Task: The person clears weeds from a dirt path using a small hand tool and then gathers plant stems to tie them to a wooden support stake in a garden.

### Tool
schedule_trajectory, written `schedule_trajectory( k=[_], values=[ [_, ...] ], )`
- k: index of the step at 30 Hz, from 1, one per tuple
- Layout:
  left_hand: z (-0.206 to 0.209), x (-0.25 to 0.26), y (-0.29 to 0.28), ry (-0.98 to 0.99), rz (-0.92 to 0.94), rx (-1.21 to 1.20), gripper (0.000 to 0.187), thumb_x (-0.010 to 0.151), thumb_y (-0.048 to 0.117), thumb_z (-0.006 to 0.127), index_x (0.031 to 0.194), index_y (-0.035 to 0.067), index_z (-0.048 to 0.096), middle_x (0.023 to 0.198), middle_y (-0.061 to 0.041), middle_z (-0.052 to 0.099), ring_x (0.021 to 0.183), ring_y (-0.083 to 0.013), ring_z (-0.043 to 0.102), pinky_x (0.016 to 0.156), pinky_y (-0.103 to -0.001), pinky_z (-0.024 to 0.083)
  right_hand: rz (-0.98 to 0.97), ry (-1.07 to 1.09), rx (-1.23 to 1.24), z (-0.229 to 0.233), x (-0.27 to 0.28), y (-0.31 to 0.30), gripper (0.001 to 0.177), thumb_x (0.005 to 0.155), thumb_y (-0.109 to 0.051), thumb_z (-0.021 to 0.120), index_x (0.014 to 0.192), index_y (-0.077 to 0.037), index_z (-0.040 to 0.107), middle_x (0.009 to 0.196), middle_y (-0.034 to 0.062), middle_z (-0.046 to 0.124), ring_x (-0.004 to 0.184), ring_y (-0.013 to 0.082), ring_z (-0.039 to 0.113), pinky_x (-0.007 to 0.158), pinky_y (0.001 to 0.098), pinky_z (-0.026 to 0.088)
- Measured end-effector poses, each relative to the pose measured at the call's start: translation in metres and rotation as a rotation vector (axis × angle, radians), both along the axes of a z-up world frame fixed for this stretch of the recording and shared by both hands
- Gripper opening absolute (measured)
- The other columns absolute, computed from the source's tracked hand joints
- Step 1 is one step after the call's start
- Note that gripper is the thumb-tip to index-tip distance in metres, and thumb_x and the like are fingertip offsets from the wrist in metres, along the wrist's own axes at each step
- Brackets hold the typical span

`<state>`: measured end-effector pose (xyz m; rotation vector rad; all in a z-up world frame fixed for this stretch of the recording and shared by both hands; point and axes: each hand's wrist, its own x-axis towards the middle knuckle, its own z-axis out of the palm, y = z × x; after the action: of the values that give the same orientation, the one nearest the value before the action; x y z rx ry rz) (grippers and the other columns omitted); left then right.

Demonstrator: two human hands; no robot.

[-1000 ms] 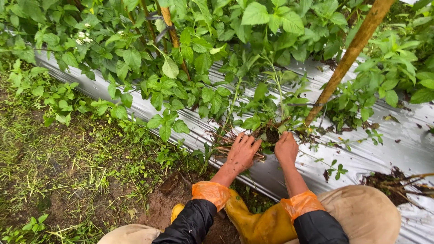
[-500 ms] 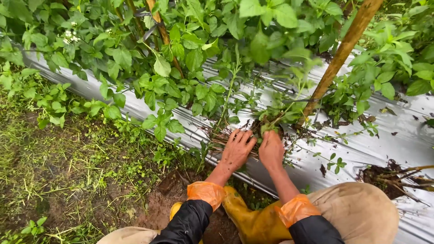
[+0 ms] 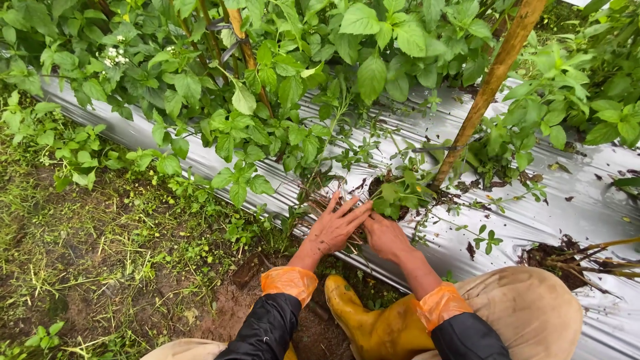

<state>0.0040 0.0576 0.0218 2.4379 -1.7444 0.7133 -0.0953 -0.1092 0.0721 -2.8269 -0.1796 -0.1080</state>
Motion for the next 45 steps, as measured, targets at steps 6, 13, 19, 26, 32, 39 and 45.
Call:
schedule_trajectory(
  k=[6,13,19,26,32,39,45],
  values=[
    [0.002,0.016,0.013,0.057,-0.012,-0.179,0.057,0.046,0.024,0.074,0.101,0.015,0.061,0.125,-0.004,0.065,0.137,-0.0293,0.052,0.129,-0.062,0.023,0.067,-0.097,0.136,-0.030,0.015,-0.001,0.025,0.110,-0.028,0.042,0.103,-0.014,0.062,0.093,0.0063,0.052,0.067,0.0335,0.060,0.062,0.0463,0.050],
    [0.017,0.041,0.020,0.094,0.312,-0.419,0.036,0.050,0.023,0.079,0.082,0.012,0.066,0.086,-0.009,0.070,0.104,-0.0299,0.065,0.126,-0.063,0.026,-0.262,-0.342,0.437,-0.011,0.022,0.007,0.034,0.106,-0.011,0.054,0.141,-0.009,0.055,0.126,0.0131,0.049,0.092,0.0436,0.070,0.076,0.0595,0.062],
    [0.037,0.047,0.019,0.057,0.548,-0.375,0.034,0.050,0.016,0.074,0.083,0.012,0.071,0.083,-0.009,0.071,0.090,-0.0295,0.065,0.122,-0.062,0.028,-1.076,-0.381,0.411,-0.038,0.009,-0.057,0.019,0.102,-0.016,0.066,0.120,-0.016,0.059,0.118,0.0032,0.051,0.095,0.0369,0.069,0.086,0.0564,0.055],
    [0.001,-0.007,-0.035,0.210,0.291,-0.247,0.040,0.051,0.011,0.079,0.091,0.009,0.071,0.091,-0.013,0.071,0.092,-0.0319,0.066,0.115,-0.055,0.038,-1.284,-0.255,0.377,-0.066,0.007,-0.093,0.050,0.090,-0.044,0.079,0.129,-0.020,0.058,0.121,0.0021,0.049,0.103,0.0428,0.068,0.092,0.0620,0.053],
    [-0.015,-0.044,-0.062,0.337,0.156,-0.086,0.044,0.058,0.010,0.074,0.101,0.004,0.069,0.101,-0.016,0.063,0.099,-0.0321,0.058,0.111,-0.051,0.040,-1.305,-0.278,0.255,-0.115,0.021,-0.131,0.019,0.093,-0.036,0.072,0.106,-0.023,0.066,0.104,-0.0008,0.057,0.092,0.0374,0.071,0.083,0.0577,0.055],
    [0.004,-0.042,-0.060,0.364,0.085,-0.118,0.034,0.077,0.020,0.075,0.101,0.003,0.060,0.108,-0.019,0.054,0.099,-0.0280,0.051,0.107,-0.044,0.042,-1.164,-0.237,0.309,-0.105,0.025,-0.118,0.023,0.098,-0.019,0.055,0.108,0.000,0.064,0.104,0.0237,0.065,0.106,0.0489,0.066,0.088,0.0627,0.053],
    [0.015,-0.038,-0.056,0.299,0.173,-0.130,0.026,0.093,0.024,0.076,0.101,0.005,0.061,0.106,-0.014,0.053,0.099,-0.0270,0.052,0.096,-0.036,0.046,-0.948,-0.053,0.661,-0.004,0.018,-0.018,0.034,0.099,-0.007,0.054,0.130,0.006,0.061,0.120,0.0292,0.065,0.121,0.0475,0.062,0.102,0.0610,0.050]
  ],
)
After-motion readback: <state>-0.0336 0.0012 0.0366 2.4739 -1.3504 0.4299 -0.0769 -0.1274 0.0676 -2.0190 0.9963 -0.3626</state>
